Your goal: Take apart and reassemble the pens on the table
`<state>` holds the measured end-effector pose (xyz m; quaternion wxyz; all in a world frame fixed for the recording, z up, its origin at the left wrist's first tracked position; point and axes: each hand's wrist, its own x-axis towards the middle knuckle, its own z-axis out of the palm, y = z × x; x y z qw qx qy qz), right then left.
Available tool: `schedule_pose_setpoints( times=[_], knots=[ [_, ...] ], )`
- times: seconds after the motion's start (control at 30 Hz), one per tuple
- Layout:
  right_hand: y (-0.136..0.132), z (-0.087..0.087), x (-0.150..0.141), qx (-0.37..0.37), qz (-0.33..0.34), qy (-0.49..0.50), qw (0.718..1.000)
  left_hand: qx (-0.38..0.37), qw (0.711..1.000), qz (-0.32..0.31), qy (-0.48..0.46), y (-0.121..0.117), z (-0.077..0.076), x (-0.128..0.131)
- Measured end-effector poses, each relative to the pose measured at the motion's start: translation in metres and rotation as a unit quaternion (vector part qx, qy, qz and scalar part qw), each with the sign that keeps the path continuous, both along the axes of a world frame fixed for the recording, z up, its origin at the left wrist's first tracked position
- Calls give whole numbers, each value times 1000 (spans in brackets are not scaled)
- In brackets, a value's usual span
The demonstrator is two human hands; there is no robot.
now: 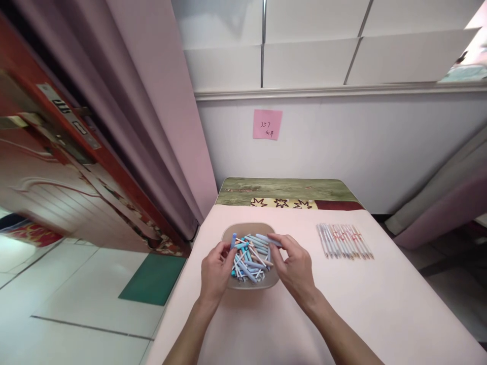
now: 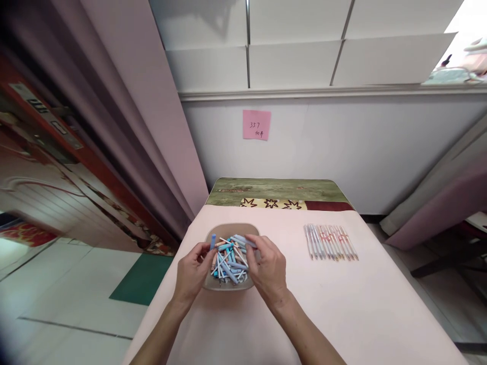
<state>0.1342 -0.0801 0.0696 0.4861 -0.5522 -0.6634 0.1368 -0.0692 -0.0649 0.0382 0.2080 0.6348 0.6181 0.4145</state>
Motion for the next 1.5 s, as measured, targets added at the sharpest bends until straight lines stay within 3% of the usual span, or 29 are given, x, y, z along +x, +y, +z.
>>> schedule_pose_setpoints(
  times=[0.17,0.3,0.37,0.43,0.53,0.6,0.77,0.9,1.03,1.17,1.27,1.37,1.5],
  knots=[
    [10,-25,-3,-35,1,-61,998,55,992,10,117,4,-2,-4],
    [11,-42,16,-103,-45,-82,990,74,984,38,156,6,-13,-19],
    [7,-53,28,-158,-64,-81,982,48,989,68,119,6,-22,-29],
    [2,-63,35,-230,-57,-72,969,-30,994,98,34,4,-32,-35],
    [-4,-77,33,-330,8,10,944,-146,975,97,-136,-2,-45,-32],
    [-6,-82,27,-363,54,81,927,-169,963,75,-197,-9,-48,-23],
    [-10,-78,14,-364,20,95,926,-180,962,41,-202,-23,-39,-14],
    [-13,-67,12,-353,57,97,929,-197,954,82,-211,-22,-31,-17],
    [-14,-61,17,-335,22,84,938,-194,952,80,-224,-21,-31,-13],
    [-18,-64,23,-301,106,172,932,-185,948,100,-238,-19,-38,-16],
    [-20,-72,36,-292,101,219,925,-196,939,124,-254,-16,-46,-18],
    [-25,-81,58,-302,66,204,929,-185,936,148,-262,-10,-49,-18],
    [-42,-95,99,-302,28,163,939,-135,955,201,-173,10,-39,-26]
  ],
)
